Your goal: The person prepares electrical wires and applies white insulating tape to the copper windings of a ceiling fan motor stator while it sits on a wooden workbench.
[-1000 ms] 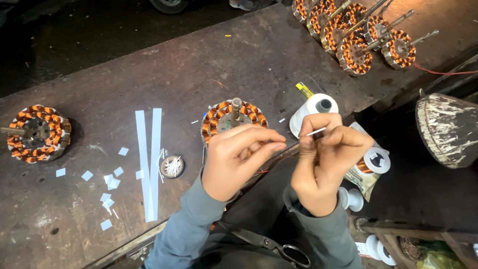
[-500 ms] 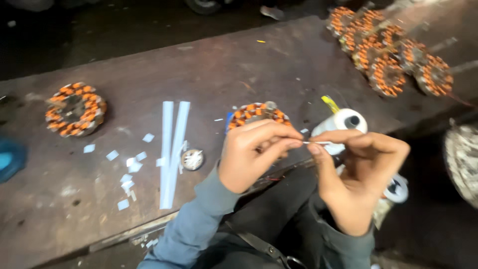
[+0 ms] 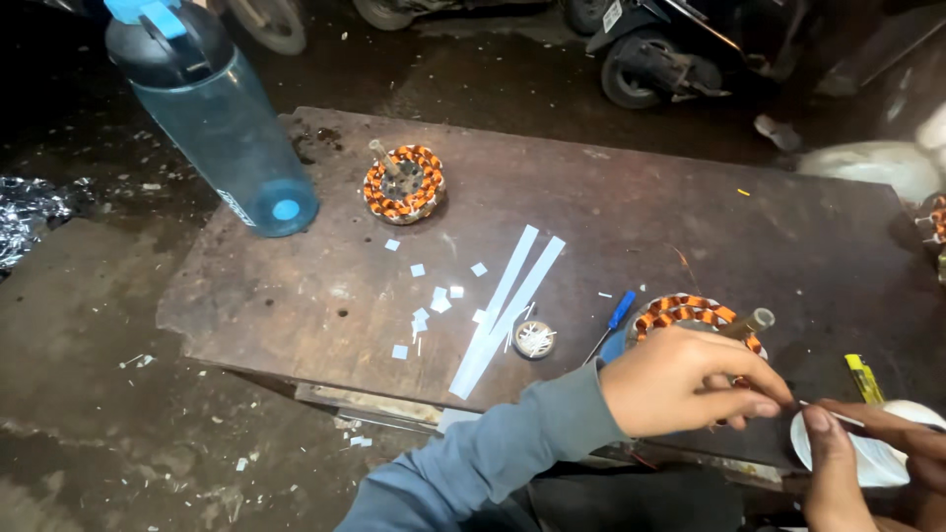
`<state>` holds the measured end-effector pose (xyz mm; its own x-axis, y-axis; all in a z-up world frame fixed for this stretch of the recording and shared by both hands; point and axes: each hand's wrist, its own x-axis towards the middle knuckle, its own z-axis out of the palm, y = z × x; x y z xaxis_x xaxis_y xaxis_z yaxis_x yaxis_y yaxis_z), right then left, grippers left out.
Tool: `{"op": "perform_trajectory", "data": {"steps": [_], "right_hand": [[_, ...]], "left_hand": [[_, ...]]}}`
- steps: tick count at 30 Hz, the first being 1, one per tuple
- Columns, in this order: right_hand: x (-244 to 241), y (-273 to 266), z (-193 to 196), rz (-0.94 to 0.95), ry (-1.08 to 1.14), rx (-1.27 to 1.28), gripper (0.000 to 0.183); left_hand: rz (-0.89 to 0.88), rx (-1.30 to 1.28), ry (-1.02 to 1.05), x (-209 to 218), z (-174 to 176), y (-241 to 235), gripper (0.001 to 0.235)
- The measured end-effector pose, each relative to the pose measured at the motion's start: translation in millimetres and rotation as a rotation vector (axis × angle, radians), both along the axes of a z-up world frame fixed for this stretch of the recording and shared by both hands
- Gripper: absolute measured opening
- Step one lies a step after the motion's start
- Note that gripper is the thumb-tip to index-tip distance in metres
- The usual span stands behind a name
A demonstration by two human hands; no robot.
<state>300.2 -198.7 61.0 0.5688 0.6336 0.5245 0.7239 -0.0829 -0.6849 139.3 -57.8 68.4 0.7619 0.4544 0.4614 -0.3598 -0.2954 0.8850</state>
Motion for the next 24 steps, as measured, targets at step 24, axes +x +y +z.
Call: {"op": "perform_trajectory", "data": {"steps": [24], "right_hand": [[17, 4, -6, 0.232, 0.078, 0.152, 0.027]], "left_hand": [[0.035, -0.066, -0.12, 12, -17, 3, 0.018]]}}
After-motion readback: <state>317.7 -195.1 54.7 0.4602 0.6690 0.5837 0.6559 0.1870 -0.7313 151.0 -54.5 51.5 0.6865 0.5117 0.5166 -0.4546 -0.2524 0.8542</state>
